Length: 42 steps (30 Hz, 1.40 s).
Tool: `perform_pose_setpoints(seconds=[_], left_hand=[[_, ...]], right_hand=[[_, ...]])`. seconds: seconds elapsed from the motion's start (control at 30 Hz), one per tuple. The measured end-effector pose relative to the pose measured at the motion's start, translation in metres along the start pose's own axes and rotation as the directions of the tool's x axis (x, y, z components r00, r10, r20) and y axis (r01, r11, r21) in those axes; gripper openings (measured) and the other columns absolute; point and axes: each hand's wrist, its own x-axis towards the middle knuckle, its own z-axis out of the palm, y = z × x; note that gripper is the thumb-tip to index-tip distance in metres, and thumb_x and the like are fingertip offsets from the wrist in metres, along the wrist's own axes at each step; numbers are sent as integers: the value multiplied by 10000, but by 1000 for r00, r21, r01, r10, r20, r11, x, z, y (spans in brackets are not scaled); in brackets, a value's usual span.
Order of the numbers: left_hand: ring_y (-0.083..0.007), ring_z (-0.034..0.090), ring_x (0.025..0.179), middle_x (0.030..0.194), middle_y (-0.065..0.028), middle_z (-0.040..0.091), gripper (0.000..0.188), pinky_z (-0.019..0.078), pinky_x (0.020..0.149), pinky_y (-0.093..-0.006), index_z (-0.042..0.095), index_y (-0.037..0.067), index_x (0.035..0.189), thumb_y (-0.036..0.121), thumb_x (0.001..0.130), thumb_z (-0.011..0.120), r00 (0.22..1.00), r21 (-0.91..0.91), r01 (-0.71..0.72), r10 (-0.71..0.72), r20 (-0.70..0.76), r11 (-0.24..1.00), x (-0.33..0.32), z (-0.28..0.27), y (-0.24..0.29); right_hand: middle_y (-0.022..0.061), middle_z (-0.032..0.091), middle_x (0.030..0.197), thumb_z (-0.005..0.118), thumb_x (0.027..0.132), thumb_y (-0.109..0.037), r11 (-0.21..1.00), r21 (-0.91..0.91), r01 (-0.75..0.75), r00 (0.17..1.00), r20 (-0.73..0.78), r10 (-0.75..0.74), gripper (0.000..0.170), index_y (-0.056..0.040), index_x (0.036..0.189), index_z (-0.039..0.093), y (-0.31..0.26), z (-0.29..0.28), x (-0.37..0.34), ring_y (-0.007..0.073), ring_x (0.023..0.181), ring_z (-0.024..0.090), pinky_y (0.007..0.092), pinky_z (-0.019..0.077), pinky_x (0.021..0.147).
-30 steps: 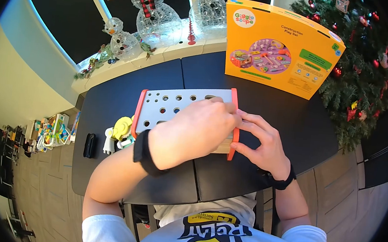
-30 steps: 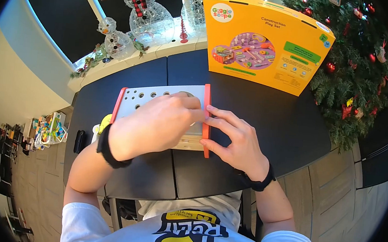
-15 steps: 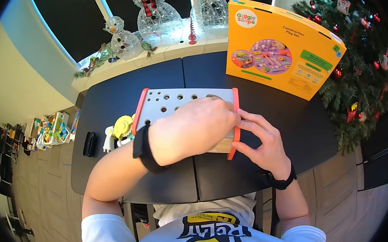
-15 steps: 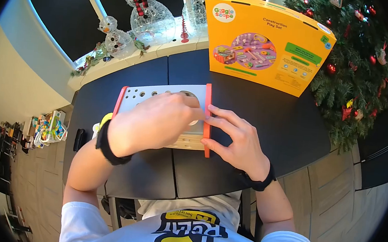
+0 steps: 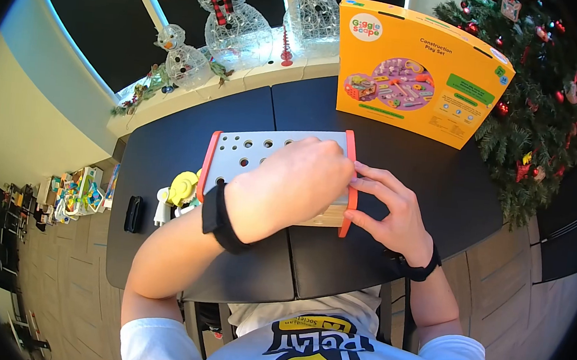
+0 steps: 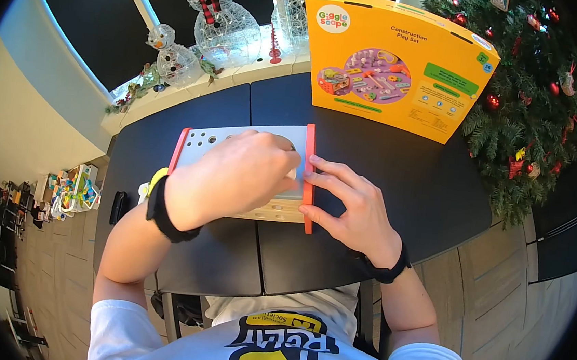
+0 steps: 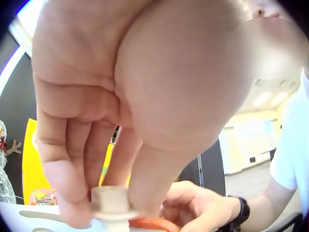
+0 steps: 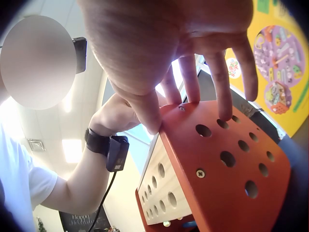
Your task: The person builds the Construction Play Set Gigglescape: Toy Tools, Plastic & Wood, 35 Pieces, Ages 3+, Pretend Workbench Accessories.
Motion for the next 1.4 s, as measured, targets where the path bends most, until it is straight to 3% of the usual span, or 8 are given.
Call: perform_pose_setpoints(seconds=[0.13, 0.27, 0.43, 0.57, 0.7, 0.93, 1.23, 1.4], left_hand=[[-398, 702, 995, 1080, -198, 720, 301, 564, 888, -462, 728, 32, 1166, 112, 877, 742, 845, -159, -471, 392, -364, 868, 0, 11, -22], [-404, 698, 1012, 1094, -202, 719, 336, 560, 885, -471, 706, 15, 1178, 165, 882, 757, 927, -128, -286, 240, -288, 950, -4, -3, -20], [-409, 691, 1022, 1102, -207, 717, 291, 559, 889, -472, 718, -13, 1092, 192, 889, 755, 957, 53, 212, -218, 193, 976, 4, -28, 10], [-411, 703, 976, 1061, -215, 721, 264, 568, 857, -467, 719, -26, 1050, 169, 877, 760, 997, -46, -71, 70, -35, 996, 3, 1, -10], [-410, 714, 930, 1023, -223, 724, 274, 578, 825, -458, 707, -40, 1033, 165, 864, 774, 865, -114, -386, 317, -388, 915, 0, 11, -22], [-402, 718, 908, 1001, -215, 722, 306, 577, 819, -466, 710, -46, 1000, 213, 862, 795, 992, 4, 120, -120, 40, 993, 0, -14, 3], [-402, 698, 966, 980, -181, 728, 302, 562, 870, -454, 753, 27, 1136, 101, 846, 789, 943, -163, -260, 214, -256, 952, 0, 4, -15], [-404, 699, 971, 1028, -195, 728, 295, 564, 856, -449, 745, 3, 1119, 101, 844, 788, 997, -64, 71, -68, 47, 995, 3, -17, 2]], right_hand=[[85, 683, 1363, 880, 802, -257, 1000, -5, -14, 1000, 14, 14, 448, -74, 1187, 743, -2, -2, 0, 322, 1101, 714, 401, 583, 926], [82, 684, 1360, 878, 803, -252, 1000, 6, -17, 1000, 7, 17, 445, -74, 1187, 741, -2, -1, 1, 321, 1104, 713, 403, 582, 928], [81, 685, 1356, 875, 806, -248, 1000, 11, 2, 1000, -5, -2, 438, -75, 1184, 739, 0, 0, 0, 321, 1108, 713, 404, 583, 926], [82, 685, 1361, 875, 808, -251, 1000, 3, 6, 1000, -6, -6, 435, -76, 1182, 740, 1, -1, 1, 320, 1109, 713, 403, 584, 925], [85, 684, 1364, 878, 805, -253, 1000, 10, -23, 1000, 16, 22, 439, -72, 1180, 740, 0, -2, 0, 321, 1110, 713, 402, 584, 924], [94, 684, 1361, 880, 803, -252, 1000, 11, 0, 1000, -4, 0, 443, -67, 1181, 740, 1, 0, 0, 324, 1108, 713, 401, 583, 928], [90, 683, 1365, 879, 806, -248, 1000, 17, -14, 1000, 10, 14, 448, -66, 1190, 738, 1, 0, 0, 319, 1108, 712, 404, 583, 922], [91, 681, 1369, 879, 806, -246, 1000, 17, 5, 1000, -11, -5, 445, -64, 1187, 739, 1, 0, 1, 319, 1113, 712, 401, 581, 927]])
